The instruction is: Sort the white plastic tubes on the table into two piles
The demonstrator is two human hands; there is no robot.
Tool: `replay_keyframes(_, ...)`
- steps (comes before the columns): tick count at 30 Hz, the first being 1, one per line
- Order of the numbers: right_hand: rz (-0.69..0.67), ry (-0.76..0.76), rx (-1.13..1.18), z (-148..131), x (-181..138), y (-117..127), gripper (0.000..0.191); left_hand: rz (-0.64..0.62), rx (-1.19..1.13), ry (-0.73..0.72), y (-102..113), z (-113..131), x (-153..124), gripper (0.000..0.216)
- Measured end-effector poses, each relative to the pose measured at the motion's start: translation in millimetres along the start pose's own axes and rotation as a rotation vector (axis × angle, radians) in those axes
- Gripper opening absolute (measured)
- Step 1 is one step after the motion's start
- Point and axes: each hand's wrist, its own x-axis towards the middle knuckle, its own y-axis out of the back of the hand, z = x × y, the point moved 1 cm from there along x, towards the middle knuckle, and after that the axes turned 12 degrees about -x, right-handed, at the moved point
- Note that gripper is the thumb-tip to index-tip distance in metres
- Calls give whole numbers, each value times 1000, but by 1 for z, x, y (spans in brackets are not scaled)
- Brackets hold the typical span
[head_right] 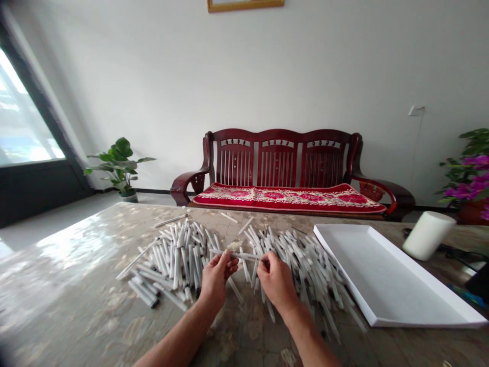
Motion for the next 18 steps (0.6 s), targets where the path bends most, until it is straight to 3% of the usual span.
replay_keyframes(4,-2,-162,162,20,10,16,19,125,-24,-123,5,15,13,33)
replay_keyframes(7,114,-189,51,29,14,25,21,88,92,-139,7,17,19,33)
replay_keyframes(13,193,-26,-342,19,7,17,18,-186,613,-29,7,5,21,21)
replay_keyframes(18,186,62,-491,10,0,14,18,-178,1236,-345,12,33,27,22)
